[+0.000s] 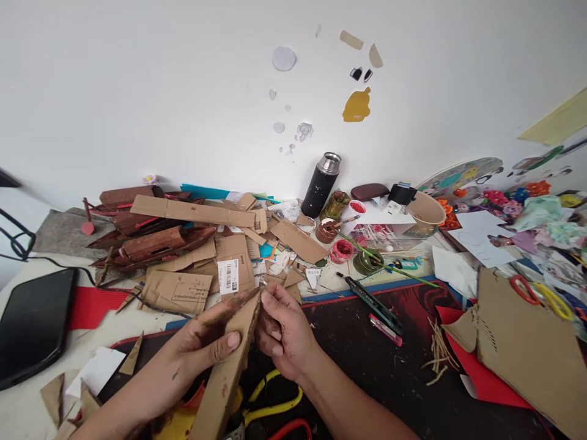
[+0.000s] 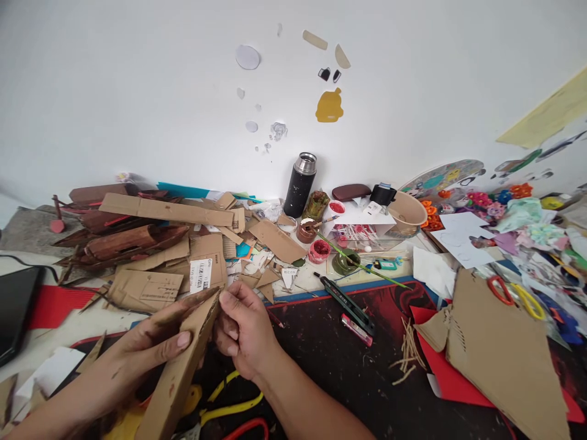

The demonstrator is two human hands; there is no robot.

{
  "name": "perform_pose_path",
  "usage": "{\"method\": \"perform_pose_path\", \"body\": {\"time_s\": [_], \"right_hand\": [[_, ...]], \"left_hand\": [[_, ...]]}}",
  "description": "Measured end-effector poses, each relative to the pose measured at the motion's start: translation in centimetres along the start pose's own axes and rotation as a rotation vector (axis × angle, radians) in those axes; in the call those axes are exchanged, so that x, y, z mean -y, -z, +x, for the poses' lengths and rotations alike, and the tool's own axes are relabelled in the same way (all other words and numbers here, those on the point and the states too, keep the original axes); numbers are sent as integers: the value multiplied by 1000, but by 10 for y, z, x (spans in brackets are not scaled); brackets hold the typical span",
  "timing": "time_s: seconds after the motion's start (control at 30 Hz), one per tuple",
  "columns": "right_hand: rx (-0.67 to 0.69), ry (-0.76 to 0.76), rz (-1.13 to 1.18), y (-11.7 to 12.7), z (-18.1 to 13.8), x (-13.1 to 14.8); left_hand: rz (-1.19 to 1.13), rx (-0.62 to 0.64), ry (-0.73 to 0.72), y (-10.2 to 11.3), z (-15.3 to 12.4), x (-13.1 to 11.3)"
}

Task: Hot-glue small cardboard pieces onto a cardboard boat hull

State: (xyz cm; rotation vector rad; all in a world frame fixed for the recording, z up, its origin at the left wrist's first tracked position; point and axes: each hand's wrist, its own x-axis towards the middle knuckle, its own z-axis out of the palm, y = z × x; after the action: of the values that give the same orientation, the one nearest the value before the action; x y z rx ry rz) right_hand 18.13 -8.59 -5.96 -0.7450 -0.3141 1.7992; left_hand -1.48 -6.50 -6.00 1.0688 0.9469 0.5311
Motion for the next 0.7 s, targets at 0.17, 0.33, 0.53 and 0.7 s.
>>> {"method": "perform_pose_path", "body": {"time_s": [0.17,0.33,0.53,0.7], "right_hand": [[2,-5,-6,-1,0,0],[2,2,-13,-3,-1,2],[-5,2,-26,-4,0,2],[-10,-6,-22,-3,-1,2]], "left_hand": [[14,-36,30,1,1,3],[-11,-52,61,-1,0,1],[-52,-50,66,-1,-1,0],[-32,-60,75,-1,-1,1]]}}
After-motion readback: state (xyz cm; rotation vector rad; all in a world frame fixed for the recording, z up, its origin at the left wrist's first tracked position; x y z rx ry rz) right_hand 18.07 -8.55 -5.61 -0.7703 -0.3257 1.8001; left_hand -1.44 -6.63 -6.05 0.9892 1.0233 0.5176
